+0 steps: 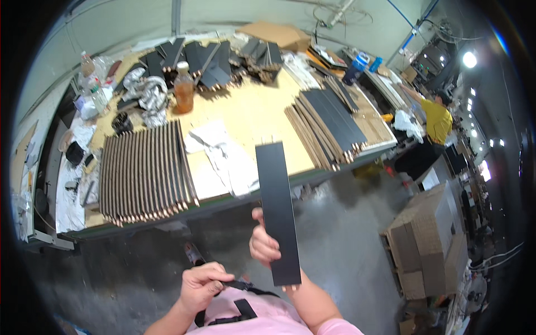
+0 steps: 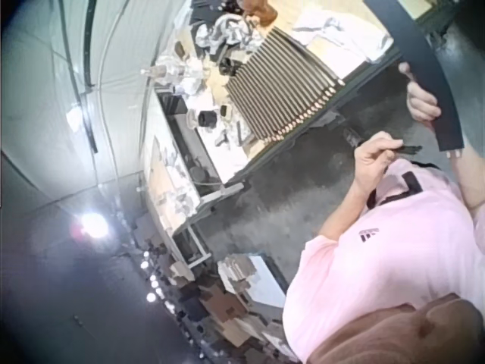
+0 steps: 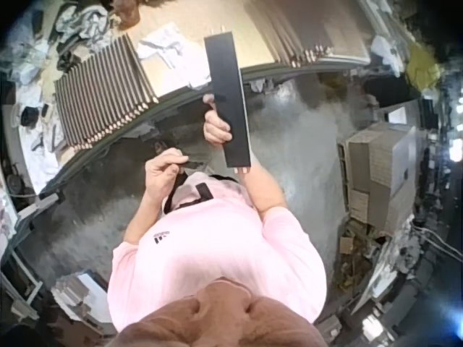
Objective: The person touches up wooden panels by applying black stain to their edges with an applicator, pouring liquid from a bottle onto a cloth to wipe them down, and rubbing the panels with a sponge block.
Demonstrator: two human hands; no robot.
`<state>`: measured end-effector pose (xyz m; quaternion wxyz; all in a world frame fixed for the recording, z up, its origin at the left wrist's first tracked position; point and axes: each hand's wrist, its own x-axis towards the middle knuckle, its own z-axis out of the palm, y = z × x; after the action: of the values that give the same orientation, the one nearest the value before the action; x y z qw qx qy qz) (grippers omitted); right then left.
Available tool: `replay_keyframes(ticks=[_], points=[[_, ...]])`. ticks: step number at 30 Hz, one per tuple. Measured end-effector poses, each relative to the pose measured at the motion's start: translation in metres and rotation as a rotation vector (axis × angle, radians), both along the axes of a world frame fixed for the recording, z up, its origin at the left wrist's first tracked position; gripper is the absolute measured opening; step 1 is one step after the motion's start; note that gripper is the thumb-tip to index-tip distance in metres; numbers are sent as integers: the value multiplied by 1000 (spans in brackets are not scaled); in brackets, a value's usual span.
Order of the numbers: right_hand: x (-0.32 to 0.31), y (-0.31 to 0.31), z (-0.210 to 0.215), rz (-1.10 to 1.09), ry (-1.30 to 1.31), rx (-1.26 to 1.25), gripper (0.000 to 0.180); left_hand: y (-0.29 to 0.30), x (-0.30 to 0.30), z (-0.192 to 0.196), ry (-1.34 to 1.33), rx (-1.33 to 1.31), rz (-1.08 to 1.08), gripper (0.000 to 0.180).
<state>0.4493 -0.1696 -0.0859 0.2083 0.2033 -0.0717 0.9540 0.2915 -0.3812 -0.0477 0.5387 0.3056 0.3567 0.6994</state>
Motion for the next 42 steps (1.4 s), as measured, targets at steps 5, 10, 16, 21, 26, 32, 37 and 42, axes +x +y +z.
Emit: replay_keyframes(ticks=[5,10,16,21,26,32,37,42], points=[[-17,1,-8,141,46,14,59,16,-34,10,-28,19,-4,26],[-51,14,-19,262,32,-40,58,40,-99,21,36,18,86,25],[-98,30,2,95,-517,9,54,86,-240,67,727,-191,386,27],[-163,42,7,-474,-1429,451,36,150,-427,40,1191,-225,752,28],[-202,78,-2,-756,-1588,625,26,212,-599,-32,1661,-356,858,21],[-240,139,12,-953,-1704,545,23,268,-641,-55,1865,-436,825,33],[-225,182,-5,-1039,-1782,582,26,317,-521,-28,1369,-187,481,32],[-202,230,25,-859,-1415,150,21,384,-330,-6,1532,43,1,49]])
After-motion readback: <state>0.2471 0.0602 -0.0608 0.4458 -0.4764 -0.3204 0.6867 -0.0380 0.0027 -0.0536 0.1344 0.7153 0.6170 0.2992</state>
